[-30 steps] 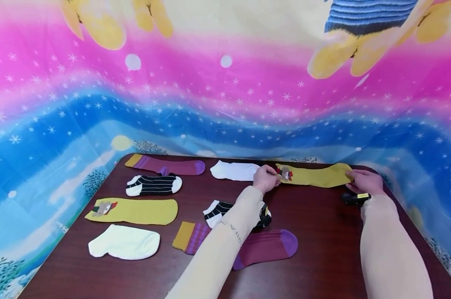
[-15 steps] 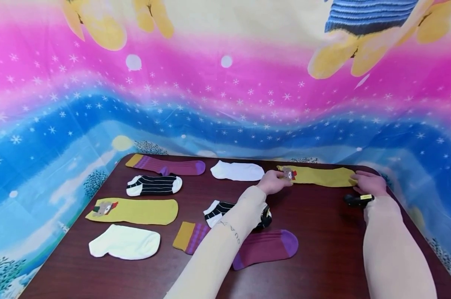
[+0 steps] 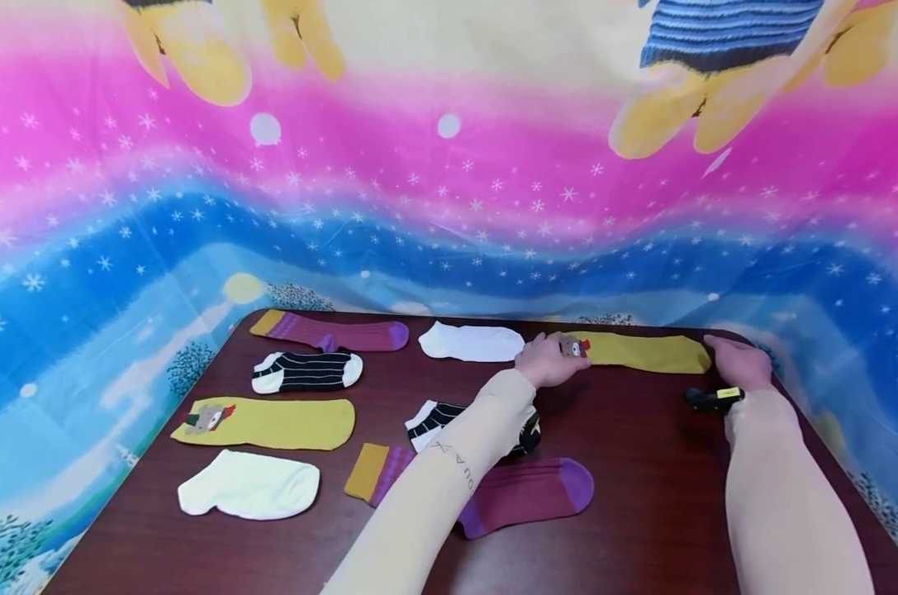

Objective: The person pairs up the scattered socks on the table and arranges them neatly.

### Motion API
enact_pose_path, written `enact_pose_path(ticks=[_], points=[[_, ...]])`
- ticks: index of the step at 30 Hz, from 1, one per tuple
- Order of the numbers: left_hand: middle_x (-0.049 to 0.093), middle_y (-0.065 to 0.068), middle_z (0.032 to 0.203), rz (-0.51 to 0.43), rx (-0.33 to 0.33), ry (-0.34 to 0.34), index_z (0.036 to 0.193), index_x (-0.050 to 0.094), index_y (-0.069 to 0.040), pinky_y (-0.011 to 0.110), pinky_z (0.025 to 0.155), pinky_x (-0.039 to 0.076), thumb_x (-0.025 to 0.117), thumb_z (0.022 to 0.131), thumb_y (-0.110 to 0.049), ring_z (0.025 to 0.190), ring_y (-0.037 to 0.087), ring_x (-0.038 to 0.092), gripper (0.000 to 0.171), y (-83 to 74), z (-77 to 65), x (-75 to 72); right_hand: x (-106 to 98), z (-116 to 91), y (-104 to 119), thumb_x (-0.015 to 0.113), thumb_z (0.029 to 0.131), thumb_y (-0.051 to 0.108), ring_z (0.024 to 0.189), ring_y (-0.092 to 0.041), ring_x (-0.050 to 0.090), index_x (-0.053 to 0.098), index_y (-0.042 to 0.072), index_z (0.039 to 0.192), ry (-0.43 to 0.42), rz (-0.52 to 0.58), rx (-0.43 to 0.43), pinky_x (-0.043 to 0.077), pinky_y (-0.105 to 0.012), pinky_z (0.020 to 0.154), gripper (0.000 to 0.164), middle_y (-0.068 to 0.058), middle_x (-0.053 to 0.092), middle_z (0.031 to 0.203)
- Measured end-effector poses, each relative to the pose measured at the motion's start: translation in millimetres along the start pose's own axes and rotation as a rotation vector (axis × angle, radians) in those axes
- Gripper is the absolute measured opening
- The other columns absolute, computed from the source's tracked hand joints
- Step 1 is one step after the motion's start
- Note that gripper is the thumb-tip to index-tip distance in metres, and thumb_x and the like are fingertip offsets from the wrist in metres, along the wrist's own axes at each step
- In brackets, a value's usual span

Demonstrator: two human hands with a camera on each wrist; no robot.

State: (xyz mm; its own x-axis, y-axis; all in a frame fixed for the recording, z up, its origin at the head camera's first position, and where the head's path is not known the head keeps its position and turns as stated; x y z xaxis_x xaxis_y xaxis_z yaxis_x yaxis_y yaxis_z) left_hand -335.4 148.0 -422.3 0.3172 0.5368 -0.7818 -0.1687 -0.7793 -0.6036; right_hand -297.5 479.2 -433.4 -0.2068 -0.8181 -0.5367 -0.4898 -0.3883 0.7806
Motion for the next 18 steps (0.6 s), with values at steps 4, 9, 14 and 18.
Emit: enact_pose_path(ticks=[4,9,14,18], points=[[0.033,0.004,0.163,-0.022,0.025,-0.013,0.159,0.038,-0.019,0.043,0.116,0.028,0.057,0.097,-0.062,0.149,0.019,0.028,0.077,-0.3,1.1,-3.0,-1,-2,3,0.041,0.093,0.075,0.148,-0.051,0.005,0.019,0.003,0.161,0.005,0.024,0.027,0.022,-0.061,0.115,0.100,-0.030,-0.008,0.163],[0.029,0.005,0.165,-0.031,0.063,-0.036,0.161,0.034,-0.020,0.049,0.117,0.024,0.050,0.096,-0.069,0.150,0.023,0.026,0.083,-2.3,1.9,-7.3,-1,-1,8,0.031,0.092,0.079,0.147,-0.054,0.000,0.009,0.001,0.161,0.026,-0.005,-0.003,0.016,-0.064,0.115,0.107,-0.033,-0.013,0.161],[0.026,0.004,0.166,-0.006,0.099,-0.042,0.162,0.030,-0.020,0.052,0.118,0.020,0.040,0.097,-0.074,0.151,0.025,0.023,0.086,-2.0,-0.3,-10.6,3,-1,18,0.013,0.094,0.078,0.144,-0.057,-0.002,0.000,-0.002,0.159,0.047,-0.073,-0.043,0.012,-0.065,0.115,0.104,-0.037,-0.011,0.158],[0.020,0.003,0.168,0.077,0.127,-0.049,0.164,0.023,-0.022,0.053,0.119,0.016,0.029,0.096,-0.078,0.153,0.025,0.017,0.089,0.0,-2.5,-12.8,10,-4,30,0.002,0.094,0.076,0.142,-0.060,-0.007,-0.009,-0.001,0.157,0.117,-0.152,-0.128,0.008,-0.069,0.113,0.100,-0.037,-0.016,0.156]])
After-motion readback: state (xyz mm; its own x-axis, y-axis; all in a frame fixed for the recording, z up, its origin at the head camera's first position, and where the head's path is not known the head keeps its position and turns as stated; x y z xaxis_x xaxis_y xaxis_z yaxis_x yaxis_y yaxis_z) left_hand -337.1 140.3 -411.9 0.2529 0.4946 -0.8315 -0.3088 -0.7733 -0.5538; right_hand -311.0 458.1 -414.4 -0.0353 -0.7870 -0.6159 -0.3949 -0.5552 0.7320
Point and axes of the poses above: each hand's wrist, its own z-axis towards the middle knuckle, its own x-axis out of the palm, y = z × x, the point moved 5 cm from there along z, towards the middle knuckle
